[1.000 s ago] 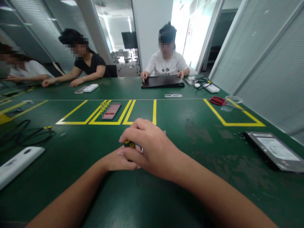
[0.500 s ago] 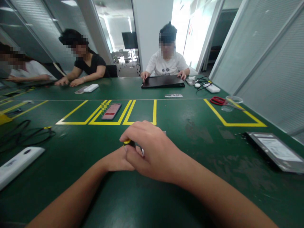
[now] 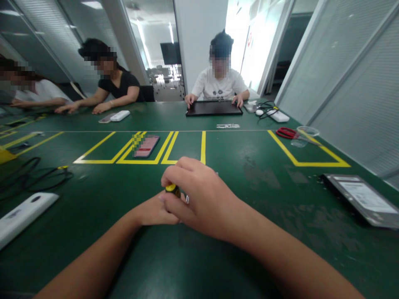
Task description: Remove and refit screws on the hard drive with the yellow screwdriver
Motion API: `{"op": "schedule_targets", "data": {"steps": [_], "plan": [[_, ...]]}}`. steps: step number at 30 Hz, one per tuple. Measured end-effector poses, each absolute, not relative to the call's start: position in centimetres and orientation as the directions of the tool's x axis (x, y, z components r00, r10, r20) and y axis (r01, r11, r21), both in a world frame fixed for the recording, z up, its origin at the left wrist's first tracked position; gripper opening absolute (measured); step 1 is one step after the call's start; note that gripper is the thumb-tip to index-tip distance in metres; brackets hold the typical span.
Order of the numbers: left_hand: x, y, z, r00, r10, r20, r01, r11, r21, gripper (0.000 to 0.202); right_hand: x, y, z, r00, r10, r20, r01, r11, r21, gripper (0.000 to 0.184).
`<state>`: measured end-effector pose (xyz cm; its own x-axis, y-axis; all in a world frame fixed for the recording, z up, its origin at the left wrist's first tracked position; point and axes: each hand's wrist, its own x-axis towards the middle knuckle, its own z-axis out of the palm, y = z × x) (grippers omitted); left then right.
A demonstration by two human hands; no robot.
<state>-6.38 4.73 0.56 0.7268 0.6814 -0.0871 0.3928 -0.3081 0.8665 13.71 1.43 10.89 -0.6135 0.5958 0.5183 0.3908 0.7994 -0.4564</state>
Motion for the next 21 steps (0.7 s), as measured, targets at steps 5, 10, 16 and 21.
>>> {"op": "schedule_targets", "data": {"steps": [5,10,16,21], "plan": [[-6.41,4.74,0.40,0.714,0.694,-0.094,0.406,-0.301,0.863,0.020,13.73,1.36,10.75,-0.612,0.601,0.513,0.407,0.796,-0.448,0.006],[-6.21,4.49,0.97,0.714,0.697,-0.066,0.368,-0.294,0.882,0.026,13.77,1.25,10.72,-0.600,0.621,0.505,0.445,0.783,-0.435,0.008],[-6.15,4.46,1.13,0.712,0.700,-0.050,0.354,-0.296,0.887,0.023,13.67,1.25,10.46,-0.601,0.628,0.494,0.451,0.777,-0.439,0.010],[-6.45,4.74,0.84,0.729,0.680,-0.072,0.383,-0.319,0.867,0.017,13.54,1.56,10.21,-0.612,0.623,0.487,0.399,0.775,-0.491,0.018]]}}
